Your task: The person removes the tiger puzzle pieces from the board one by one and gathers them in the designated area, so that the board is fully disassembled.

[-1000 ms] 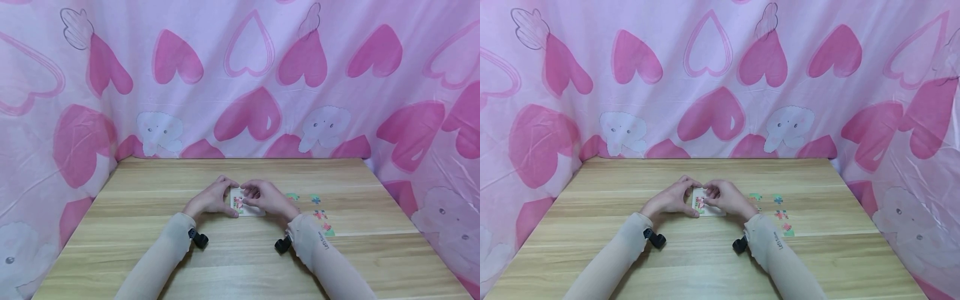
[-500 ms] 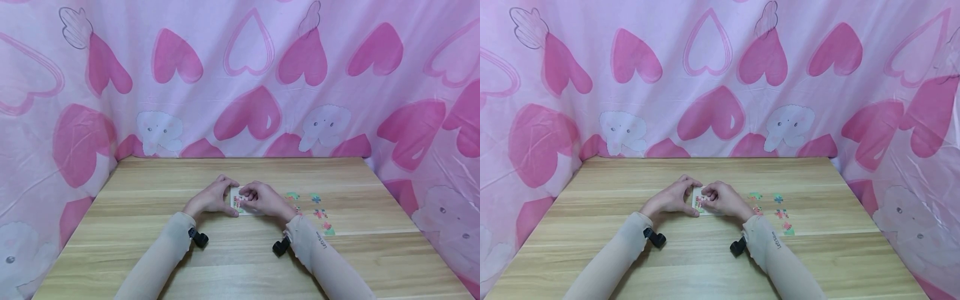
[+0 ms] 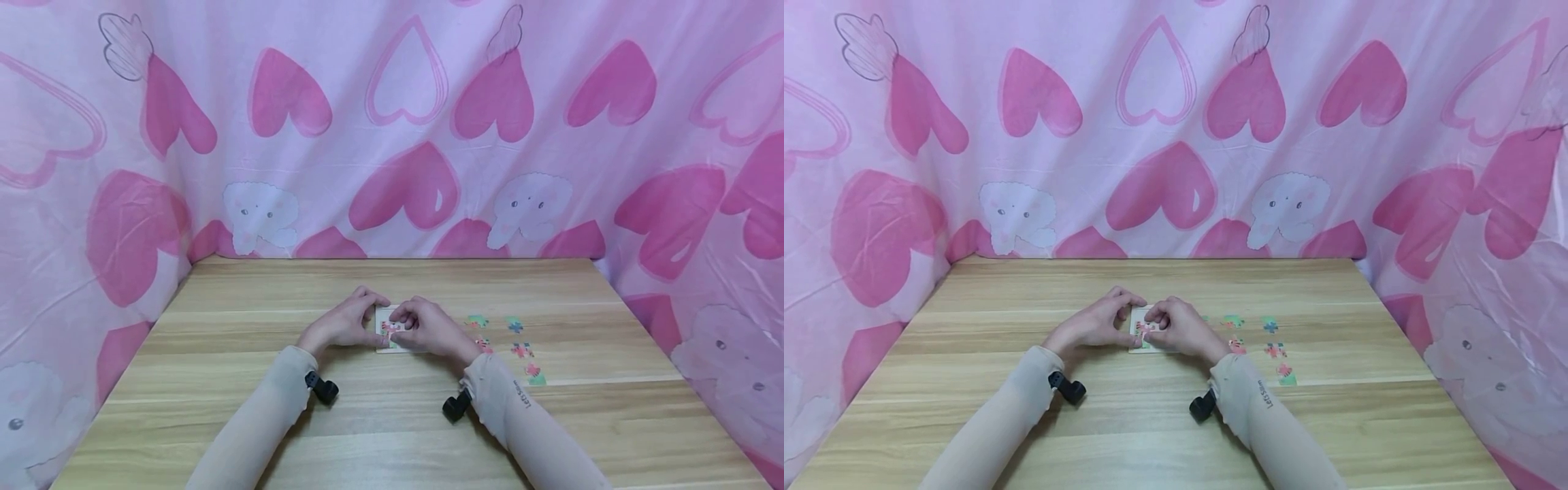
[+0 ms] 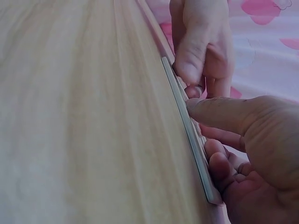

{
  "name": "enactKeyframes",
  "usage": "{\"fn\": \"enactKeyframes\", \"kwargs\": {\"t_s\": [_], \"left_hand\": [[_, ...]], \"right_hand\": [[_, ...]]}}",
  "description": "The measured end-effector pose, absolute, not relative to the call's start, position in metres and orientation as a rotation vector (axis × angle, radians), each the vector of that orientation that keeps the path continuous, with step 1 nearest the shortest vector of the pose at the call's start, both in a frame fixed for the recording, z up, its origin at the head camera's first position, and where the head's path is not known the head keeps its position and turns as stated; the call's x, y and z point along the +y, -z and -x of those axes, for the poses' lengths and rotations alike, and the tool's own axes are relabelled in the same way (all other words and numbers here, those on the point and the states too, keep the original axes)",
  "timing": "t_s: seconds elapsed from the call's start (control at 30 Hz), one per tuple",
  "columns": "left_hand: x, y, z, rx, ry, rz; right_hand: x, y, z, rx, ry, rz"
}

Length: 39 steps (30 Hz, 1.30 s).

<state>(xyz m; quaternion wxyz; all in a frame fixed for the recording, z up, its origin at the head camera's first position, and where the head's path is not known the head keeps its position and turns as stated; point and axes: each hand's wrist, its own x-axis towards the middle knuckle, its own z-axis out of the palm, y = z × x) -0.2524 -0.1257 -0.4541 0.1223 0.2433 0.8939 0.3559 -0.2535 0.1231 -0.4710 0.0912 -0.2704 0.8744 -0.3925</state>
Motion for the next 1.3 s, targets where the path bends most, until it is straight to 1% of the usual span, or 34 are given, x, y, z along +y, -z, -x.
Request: {"fn": "enactKeyframes", "kwargs": {"t_s": [0.5, 0.83, 1.3], "left_hand": [[-0.1221, 0.4529, 0.2506, 2.613, -1.055, -0.707], [-0.1227, 0.4525, 0.2507, 2.614, -1.048, -0.686], [-0.1259, 0.4533, 0.2513, 2.604, -1.011, -0.722]], "right_hand": [[0.1208, 0.4728, 0.2529, 2.553, 1.253, 0.765], [0.1178, 0.4676, 0.2519, 2.581, 1.223, 0.719], [0.1178, 0.4689, 0.2512, 2.617, 1.226, 0.743]]}}
